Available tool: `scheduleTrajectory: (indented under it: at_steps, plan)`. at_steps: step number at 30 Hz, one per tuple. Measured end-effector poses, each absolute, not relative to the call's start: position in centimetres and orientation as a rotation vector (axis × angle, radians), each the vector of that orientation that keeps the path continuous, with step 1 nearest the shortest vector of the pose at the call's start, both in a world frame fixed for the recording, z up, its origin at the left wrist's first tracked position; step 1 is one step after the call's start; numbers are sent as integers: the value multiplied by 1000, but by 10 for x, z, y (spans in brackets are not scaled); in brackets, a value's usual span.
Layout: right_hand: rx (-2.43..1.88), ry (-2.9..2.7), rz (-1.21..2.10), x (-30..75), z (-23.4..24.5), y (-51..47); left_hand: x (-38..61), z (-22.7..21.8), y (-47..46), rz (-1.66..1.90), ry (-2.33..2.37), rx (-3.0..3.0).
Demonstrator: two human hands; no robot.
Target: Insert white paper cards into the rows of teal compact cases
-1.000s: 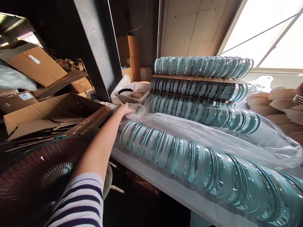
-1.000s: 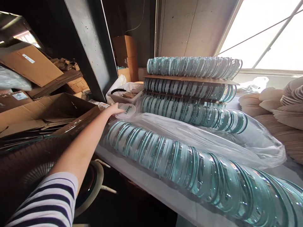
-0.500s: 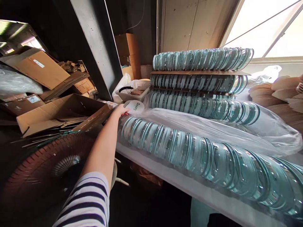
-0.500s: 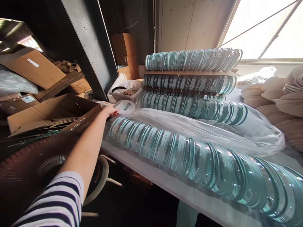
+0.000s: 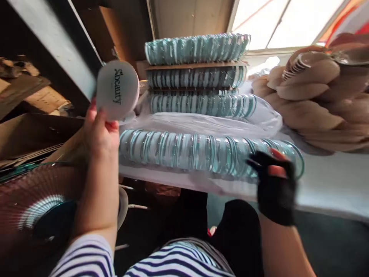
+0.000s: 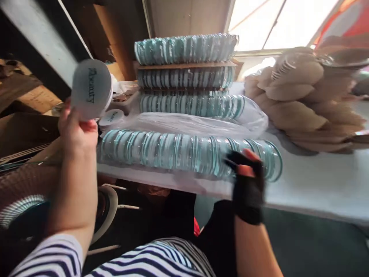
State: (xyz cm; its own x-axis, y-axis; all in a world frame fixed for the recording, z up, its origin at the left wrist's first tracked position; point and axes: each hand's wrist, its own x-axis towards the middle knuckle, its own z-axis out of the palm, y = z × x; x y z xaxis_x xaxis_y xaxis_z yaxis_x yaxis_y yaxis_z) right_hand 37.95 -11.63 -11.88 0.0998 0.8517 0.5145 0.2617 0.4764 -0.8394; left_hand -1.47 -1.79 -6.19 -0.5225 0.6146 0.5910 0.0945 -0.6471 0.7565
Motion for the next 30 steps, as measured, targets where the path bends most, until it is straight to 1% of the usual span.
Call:
scheduleTrajectory:
  at_steps: [2, 3, 6, 8, 9, 12, 14, 17, 20, 23, 25, 30]
  plan:
    - [-789, -1422, 913, 338, -132, -119, 63, -98, -63, 2303, 971, 1385]
    - [-793, -1413, 951, 319, -137, -119, 99, -120, -86, 2295, 978, 1387]
    - [-1030, -1331, 733, 298, -137, -121, 168, -181, -134, 1924, 1041, 1465]
    - [-1117, -1554, 594, 317, -129, -126, 176, -203, -142, 1731, 1018, 1498]
    - [-1119, -1753, 550, 332, -124, -129, 172, -207, -140, 1721, 997, 1509]
    - [-1158, -2293, 390, 372, -119, -129, 152, -207, -124, 1855, 932, 1638]
    - [-1267, -2427, 283, 383, -129, -120, 149, -206, -114, 1785, 886, 1883]
    - [-1238, -2334, 288, 381, -159, -106, 165, -215, -104, 1583, 811, 2158]
    - [-1083, -1963, 331, 374, -188, -104, 183, -228, -97, 1603, 850, 2162]
    - [-1063, -1694, 261, 369, -204, -113, 190, -236, -94, 1601, 918, 2235]
    - [-1072, -1709, 161, 367, -206, -118, 189, -238, -94, 1599, 918, 2278]
    - [-1069, -2001, -62, 372, -199, -114, 184, -235, -92, 1620, 846, 2318]
